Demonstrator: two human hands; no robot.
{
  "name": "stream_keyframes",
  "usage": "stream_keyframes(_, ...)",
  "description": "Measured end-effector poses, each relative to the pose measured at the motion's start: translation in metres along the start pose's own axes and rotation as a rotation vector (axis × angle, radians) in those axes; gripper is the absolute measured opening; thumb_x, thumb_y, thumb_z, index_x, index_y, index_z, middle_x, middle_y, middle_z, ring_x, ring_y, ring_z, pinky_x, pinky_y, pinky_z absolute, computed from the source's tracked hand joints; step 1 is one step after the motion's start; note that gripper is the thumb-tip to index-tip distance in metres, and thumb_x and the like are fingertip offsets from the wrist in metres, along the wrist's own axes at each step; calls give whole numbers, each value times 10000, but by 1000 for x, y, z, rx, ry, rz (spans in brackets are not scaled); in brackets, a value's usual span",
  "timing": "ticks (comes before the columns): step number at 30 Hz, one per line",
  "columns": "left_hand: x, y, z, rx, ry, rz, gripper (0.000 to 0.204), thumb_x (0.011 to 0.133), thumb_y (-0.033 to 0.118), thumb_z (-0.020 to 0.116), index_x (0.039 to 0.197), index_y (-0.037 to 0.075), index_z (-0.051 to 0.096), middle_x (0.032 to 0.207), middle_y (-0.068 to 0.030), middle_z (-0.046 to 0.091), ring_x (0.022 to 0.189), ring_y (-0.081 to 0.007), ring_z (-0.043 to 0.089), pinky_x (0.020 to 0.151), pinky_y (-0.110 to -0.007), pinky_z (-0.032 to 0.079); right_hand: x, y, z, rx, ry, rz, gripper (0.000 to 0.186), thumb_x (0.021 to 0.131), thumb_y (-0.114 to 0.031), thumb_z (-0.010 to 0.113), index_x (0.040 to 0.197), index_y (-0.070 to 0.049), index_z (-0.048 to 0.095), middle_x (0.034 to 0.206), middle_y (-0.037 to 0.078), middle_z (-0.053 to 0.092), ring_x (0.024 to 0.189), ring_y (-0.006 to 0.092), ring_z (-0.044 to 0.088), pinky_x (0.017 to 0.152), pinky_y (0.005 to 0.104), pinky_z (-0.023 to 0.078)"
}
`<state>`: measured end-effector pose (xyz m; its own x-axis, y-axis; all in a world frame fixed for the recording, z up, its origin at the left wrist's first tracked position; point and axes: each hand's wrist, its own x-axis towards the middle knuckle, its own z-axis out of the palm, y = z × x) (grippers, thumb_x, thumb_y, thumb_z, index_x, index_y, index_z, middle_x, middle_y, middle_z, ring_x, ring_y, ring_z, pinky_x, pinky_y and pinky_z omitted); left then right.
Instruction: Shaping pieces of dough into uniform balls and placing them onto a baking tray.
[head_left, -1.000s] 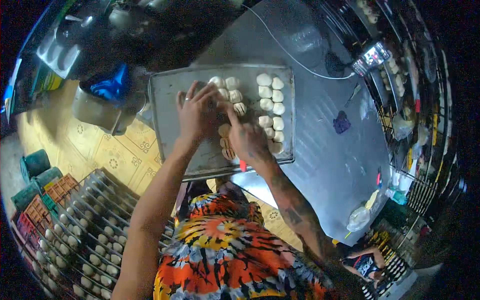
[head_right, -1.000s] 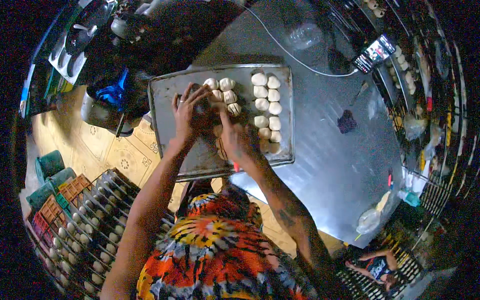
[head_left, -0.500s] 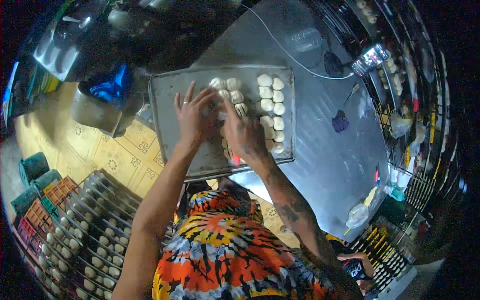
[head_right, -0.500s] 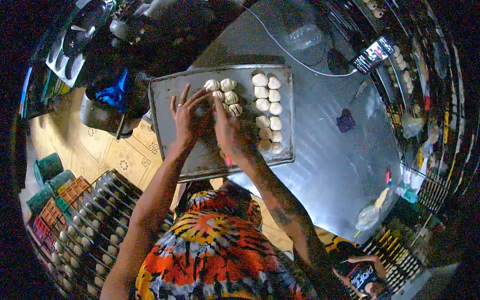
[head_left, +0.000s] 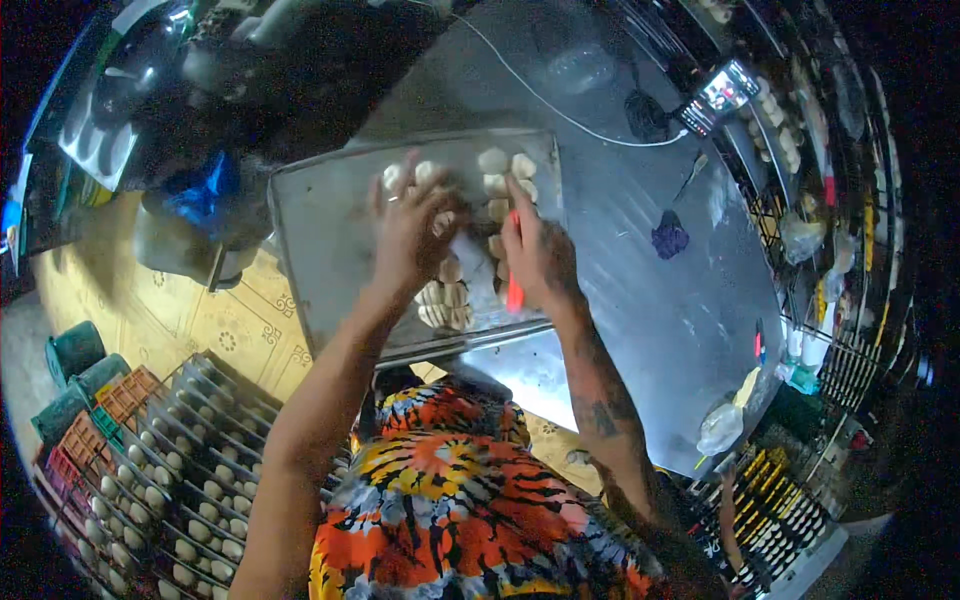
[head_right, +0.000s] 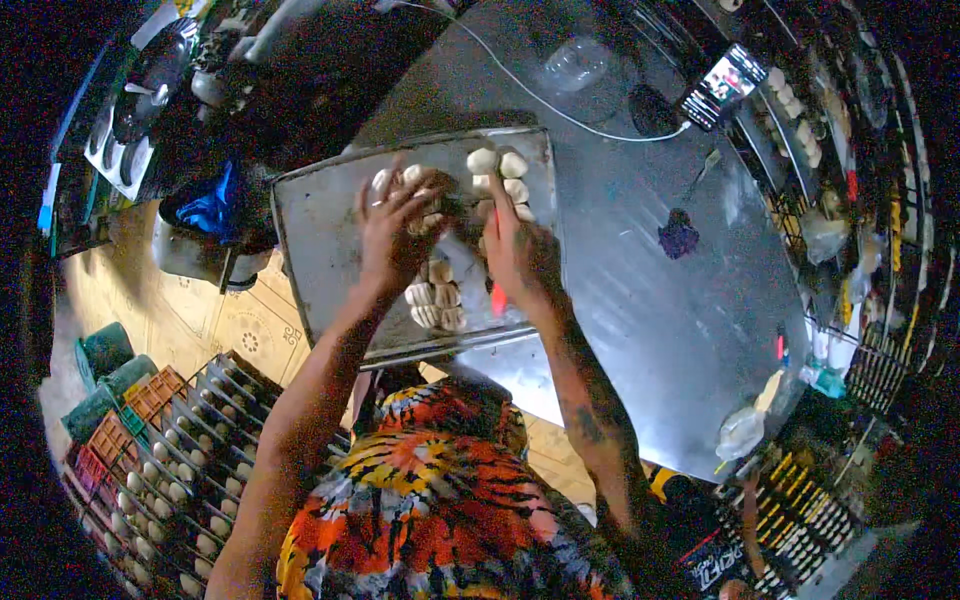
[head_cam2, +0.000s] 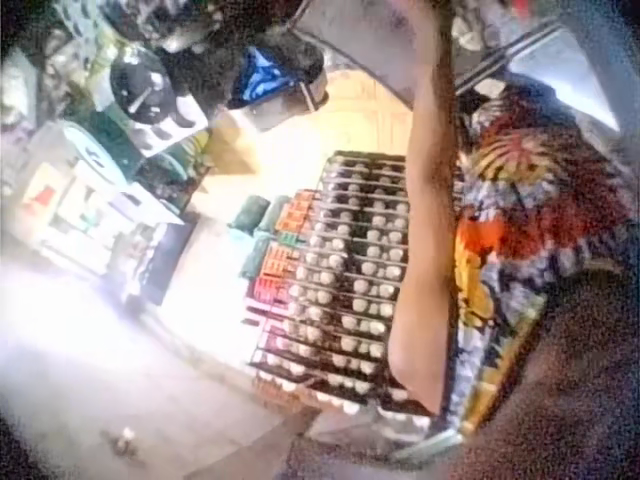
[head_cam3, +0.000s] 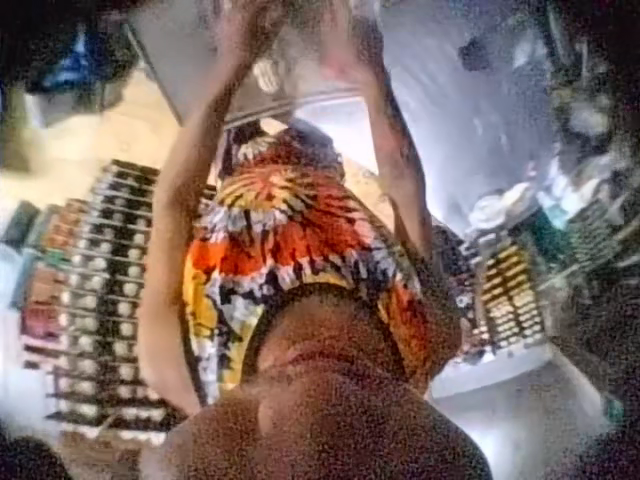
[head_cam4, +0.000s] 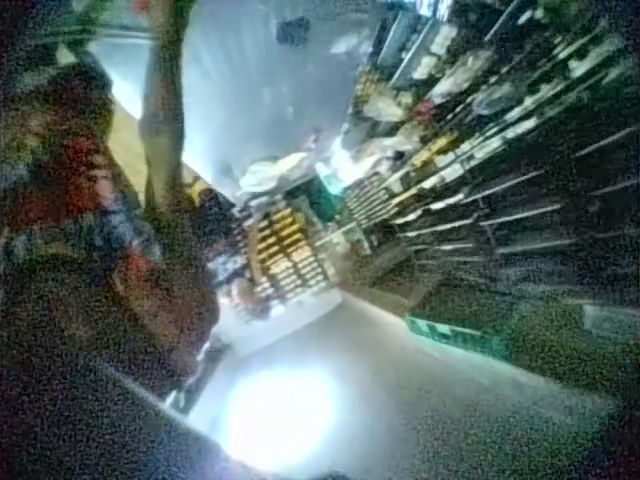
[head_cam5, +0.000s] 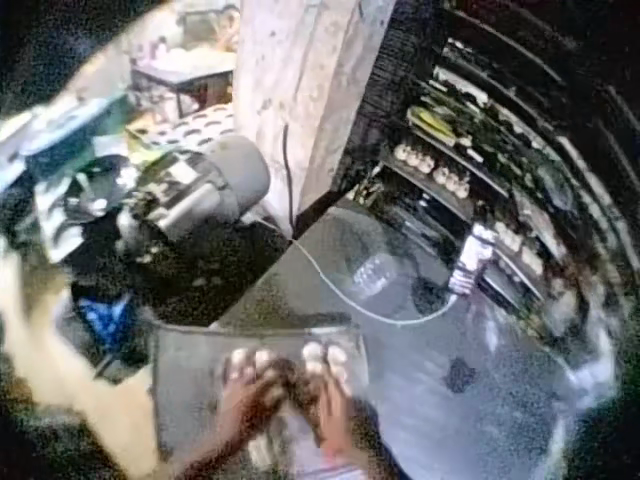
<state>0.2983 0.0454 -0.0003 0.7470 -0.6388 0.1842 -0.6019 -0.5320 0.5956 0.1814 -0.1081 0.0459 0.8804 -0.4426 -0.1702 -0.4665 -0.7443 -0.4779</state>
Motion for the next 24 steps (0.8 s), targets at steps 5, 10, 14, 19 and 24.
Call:
stream_keyframes(5, 19, 29, 35, 16, -64, 73, 345, 792, 234, 716, 1136, 227, 711, 1328, 67, 645, 1450, -298, 384, 1140, -636, 138, 37, 29, 12, -118, 151, -166, 550, 902, -80, 568, 1444, -110, 484, 891, 153, 700, 672, 325, 646, 572, 429, 499)
stream_keyframes(10, 23, 26, 43, -66, -47, 54, 328, 810, 245, 691, 1137, 222, 713, 1322, 73, 648, 1449, -302, 384, 1127, -646, 152, -18, 33, 5, -127, 142, -224, 562, 875, -64, 579, 1429, -60, 485, 989, 168, 703, 789, 315, 666, 612, 426, 516)
stream_keyframes(14, 24, 19, 47, -66, -18, 84, 327, 807, 251, 686, 1131, 221, 718, 1312, 71, 654, 1447, -304, 387, 1124, -648, 155, 21, 21, 6, -137, 249, -290, 553, 873, -71, 589, 1419, -62, 499, 989, 161, 706, 784, 289, 670, 615, 402, 522)
stream_keyframes(19, 16, 17, 51, -64, -13, 62, 324, 800, 259, 688, 1118, 216, 726, 1298, 63, 662, 1441, -306, 395, 1127, -641, 158, 7, 10, -6, -180, 215, -322, 545, 880, -87, 588, 1416, -48, 498, 1000, 164, 708, 727, 293, 664, 600, 391, 521)
stream_keyframes(24, 16, 15, 52, -24, 16, 61, 312, 804, 266, 687, 1107, 208, 732, 1294, 54, 664, 1438, -306, 397, 1135, -632, 160, -1, 5, -10, -209, 13, -148, 578, 895, -66, 563, 1460, -52, 445, 922, 141, 713, 648, 294, 647, 570, 414, 510)
